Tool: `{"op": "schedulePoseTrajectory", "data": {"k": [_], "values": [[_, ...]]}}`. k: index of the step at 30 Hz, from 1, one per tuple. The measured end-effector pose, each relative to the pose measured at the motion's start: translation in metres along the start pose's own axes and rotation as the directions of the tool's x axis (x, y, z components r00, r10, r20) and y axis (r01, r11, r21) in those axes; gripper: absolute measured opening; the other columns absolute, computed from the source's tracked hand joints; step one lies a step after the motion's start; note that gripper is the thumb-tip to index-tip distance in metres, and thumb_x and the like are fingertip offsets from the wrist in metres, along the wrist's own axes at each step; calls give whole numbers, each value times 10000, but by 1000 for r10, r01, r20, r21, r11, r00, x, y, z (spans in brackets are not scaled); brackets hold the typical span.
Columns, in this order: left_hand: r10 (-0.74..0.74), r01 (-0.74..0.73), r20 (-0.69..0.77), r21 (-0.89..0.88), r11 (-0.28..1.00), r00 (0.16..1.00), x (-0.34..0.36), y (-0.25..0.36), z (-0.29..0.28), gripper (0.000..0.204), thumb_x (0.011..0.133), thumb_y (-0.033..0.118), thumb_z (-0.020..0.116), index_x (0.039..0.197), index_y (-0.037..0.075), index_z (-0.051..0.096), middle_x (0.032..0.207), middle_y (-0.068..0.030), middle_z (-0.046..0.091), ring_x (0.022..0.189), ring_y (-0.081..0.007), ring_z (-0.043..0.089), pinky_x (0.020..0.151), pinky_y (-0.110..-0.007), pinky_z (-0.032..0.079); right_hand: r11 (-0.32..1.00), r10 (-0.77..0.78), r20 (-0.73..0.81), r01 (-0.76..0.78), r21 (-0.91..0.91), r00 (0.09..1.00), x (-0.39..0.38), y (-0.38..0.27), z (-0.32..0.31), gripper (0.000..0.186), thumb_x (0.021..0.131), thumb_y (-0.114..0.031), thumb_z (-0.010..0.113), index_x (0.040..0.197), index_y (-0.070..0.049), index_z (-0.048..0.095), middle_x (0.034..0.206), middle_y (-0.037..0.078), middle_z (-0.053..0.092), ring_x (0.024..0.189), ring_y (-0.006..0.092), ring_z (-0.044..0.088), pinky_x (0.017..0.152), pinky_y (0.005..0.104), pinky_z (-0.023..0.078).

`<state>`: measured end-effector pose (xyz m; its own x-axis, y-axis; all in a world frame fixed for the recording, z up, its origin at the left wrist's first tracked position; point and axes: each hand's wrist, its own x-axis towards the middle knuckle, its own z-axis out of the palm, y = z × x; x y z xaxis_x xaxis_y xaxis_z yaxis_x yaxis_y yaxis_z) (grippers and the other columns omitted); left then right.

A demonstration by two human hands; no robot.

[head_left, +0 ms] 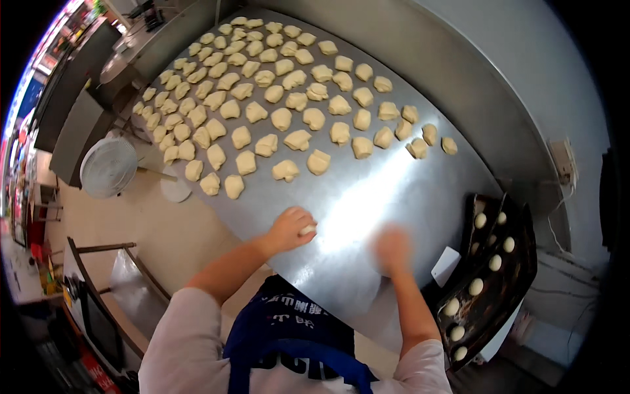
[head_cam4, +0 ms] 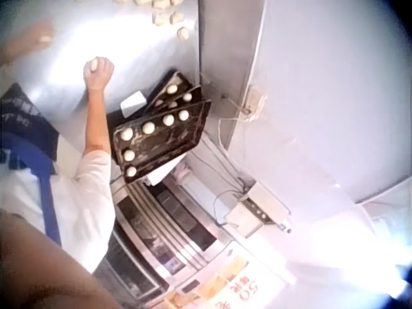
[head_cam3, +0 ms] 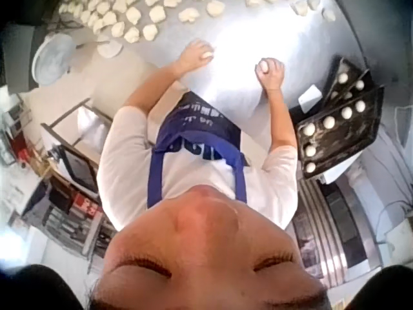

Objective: The person shapes small pieces of dough into balls by hand and places them onto baking sheets in rows.

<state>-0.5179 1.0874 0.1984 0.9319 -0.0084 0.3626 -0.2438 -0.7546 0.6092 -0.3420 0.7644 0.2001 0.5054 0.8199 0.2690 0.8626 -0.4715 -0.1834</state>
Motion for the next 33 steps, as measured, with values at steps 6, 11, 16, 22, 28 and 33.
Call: {"op": "schedulePoseTrajectory", "data": {"k": [6, 11, 16, 22, 28, 33], "values": [[76, -98, 110, 212, 972, 991, 71, 40, 38, 255, 719, 394, 813, 729, 180, 674, 786, 2, 643, 883, -234, 635, 811, -402, 494, 960, 231, 204, -257, 110, 951, 72, -45, 35, 322, 829, -359, 710, 676, -76, 710, 731, 132, 701, 794, 342, 671, 694, 476, 505], [136, -132, -46, 74, 988, 990, 85, -14, 12, 253, 701, 322, 837, 728, 151, 652, 798, -9, 650, 817, -257, 641, 779, -401, 512, 997, -31, -118, 39, 65, 993, 89, 9, -10, 155, 756, -197, 771, 775, -75, 678, 829, 107, 689, 818, 332, 638, 794, 435, 506], [-172, 179, -221, 12, 984, 960, 26, 26, 18, 206, 710, 263, 823, 747, 161, 649, 787, -1, 646, 811, -226, 647, 771, -406, 507, 974, 136, -279, -76, 215, 951, 31, -21, 23, 122, 761, -102, 774, 766, -119, 653, 783, 70, 642, 802, 317, 629, 738, 436, 497], [61, -53, -36, 185, 981, 997, 100, 13, 33, 171, 745, 266, 793, 714, 187, 644, 758, -6, 643, 778, -212, 652, 743, -398, 491, 992, -46, -138, 61, 113, 989, 133, -11, 13, 217, 701, -223, 857, 767, -152, 663, 769, 47, 643, 760, 281, 631, 684, 411, 503], [-8, 13, -222, 24, 1000, 975, 58, -9, 5, 202, 745, 240, 822, 745, 155, 640, 792, -46, 645, 813, -247, 645, 732, -397, 504, 987, 97, -233, -64, 147, 968, 90, 0, -9, 248, 689, -247, 872, 833, -154, 692, 857, 40, 669, 838, 281, 642, 764, 404, 540], [204, -211, 158, 27, 977, 966, 67, 29, 31, 243, 735, 265, 854, 812, 141, 659, 859, -53, 672, 870, -275, 645, 823, -408, 499, 946, -128, -262, 197, 258, 957, 116, -32, 20, 268, 701, -230, 847, 760, -145, 599, 789, 37, 620, 787, 261, 626, 708, 416, 508]]}}
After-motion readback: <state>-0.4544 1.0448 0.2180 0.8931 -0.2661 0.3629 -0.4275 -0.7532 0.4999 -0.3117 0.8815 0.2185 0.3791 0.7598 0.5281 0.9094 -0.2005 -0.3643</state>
